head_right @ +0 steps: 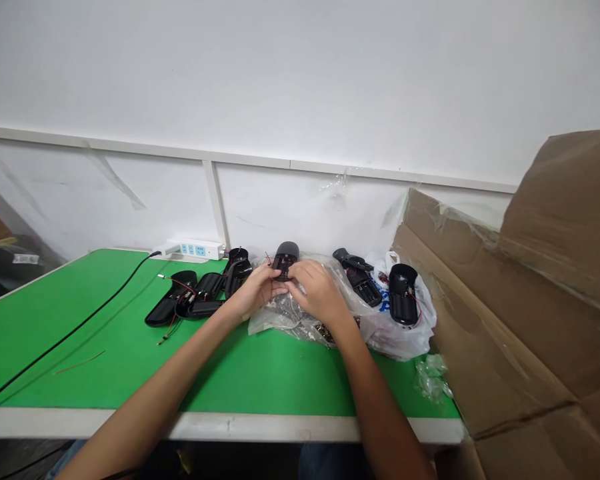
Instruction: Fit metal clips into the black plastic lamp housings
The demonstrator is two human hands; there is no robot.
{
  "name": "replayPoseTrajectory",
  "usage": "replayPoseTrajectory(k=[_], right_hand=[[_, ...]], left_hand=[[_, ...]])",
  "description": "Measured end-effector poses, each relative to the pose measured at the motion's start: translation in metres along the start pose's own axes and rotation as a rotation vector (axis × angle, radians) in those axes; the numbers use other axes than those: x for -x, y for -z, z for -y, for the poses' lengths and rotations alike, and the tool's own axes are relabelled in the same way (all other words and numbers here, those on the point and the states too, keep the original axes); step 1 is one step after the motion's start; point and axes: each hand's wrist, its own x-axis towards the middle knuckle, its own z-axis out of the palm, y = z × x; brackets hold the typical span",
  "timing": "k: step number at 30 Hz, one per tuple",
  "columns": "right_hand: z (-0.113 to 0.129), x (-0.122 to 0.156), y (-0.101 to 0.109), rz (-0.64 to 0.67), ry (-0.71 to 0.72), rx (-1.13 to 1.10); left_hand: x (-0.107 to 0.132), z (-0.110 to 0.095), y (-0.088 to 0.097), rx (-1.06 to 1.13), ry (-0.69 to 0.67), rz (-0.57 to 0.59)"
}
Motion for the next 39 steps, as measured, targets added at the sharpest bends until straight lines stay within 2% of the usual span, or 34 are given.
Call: replayPoseTrajectory(k=[13, 19, 25, 34, 39], right_hand=[[0.004, 0.0, 0.0, 0.051, 0.01, 0.033], [0.005, 0.002, -0.005, 0.031, 0.048, 0.094], [0.006, 0.004, -0.01, -0.065, 0.063, 0.124], [0.008, 0.003, -0.01, -0.084, 0.078, 0.111], [0.008, 0.003, -0.011, -0.034, 0.045, 0.11]], left_hand=[[-0.001, 0.003, 0.001, 0.003, -0.028, 0.02], [-0.005, 0.006, 0.004, 0.076, -0.002, 0.046], [-0.004, 0.006, -0.001, 0.122, 0.02, 0.018], [-0.002, 0.008, -0.006, 0.147, 0.009, 0.005], [-0.002, 0.01, -0.006, 0.161, -0.001, 0.023]])
